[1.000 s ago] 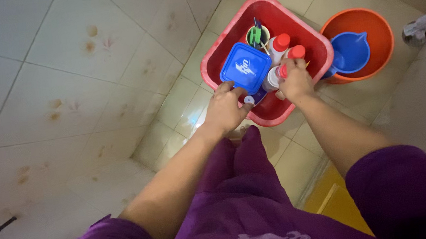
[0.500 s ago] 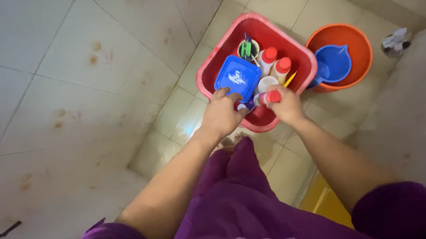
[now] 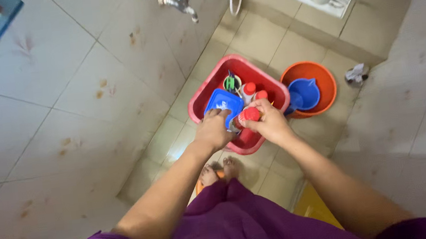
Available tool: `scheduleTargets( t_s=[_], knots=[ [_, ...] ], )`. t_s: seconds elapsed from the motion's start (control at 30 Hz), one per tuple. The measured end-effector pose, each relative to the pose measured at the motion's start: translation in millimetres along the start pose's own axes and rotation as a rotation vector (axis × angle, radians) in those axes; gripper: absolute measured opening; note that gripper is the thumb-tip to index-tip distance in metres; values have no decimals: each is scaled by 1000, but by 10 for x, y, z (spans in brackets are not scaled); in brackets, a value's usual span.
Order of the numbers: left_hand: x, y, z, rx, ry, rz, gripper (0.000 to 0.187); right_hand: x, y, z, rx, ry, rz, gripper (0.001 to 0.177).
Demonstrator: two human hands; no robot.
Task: The person takes several bottles and containers from a pink bucket on the floor and places them one by one onto a wall-mounted glass shelf in the bathroom. Items include a white cylindrical bottle, a green-capped bottle, a green jar, a clear bottle, a blue bottle, and a small red bottle.
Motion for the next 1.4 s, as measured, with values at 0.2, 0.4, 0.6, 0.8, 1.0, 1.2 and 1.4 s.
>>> scheduleTargets(
  t_s=[0.2,0.4,0.6,0.8,1.0,1.2,1.4],
  knots=[
    [146,-322,281,126,70,71,80,-17,-65,-418,-370,141,-178,37],
    [266,-471,309,184,148,164,63,2,-37,-791,-303,244,-176,43],
    [465,-562,182,417,7,107,68,54,90,-1101,-371,266,-179,39],
    [822,-845,118,416,-125,81,73,43,265,-1343,-325,230,-299,37],
    [1101,-977,48,404,-165,145,58,-80,552,-1510,-228,78,-359,45],
    [1170,-1063,-4,425,-187,220,55,-123,750,-1660,-119,-114,-297,57],
    [1380,-1068,-9,501,-221,240,59,-44,812,-1866,42,-133,-247,62]
  ],
)
Point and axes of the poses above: each hand's wrist, its own x-axis away from the middle knuckle, its own y-axis out of the palm, z = x × y, the point moved 8 cm from there along -x, towards the middle knuckle, and after that the axes turned 8 degrees about -z, right-handed, at the moved point
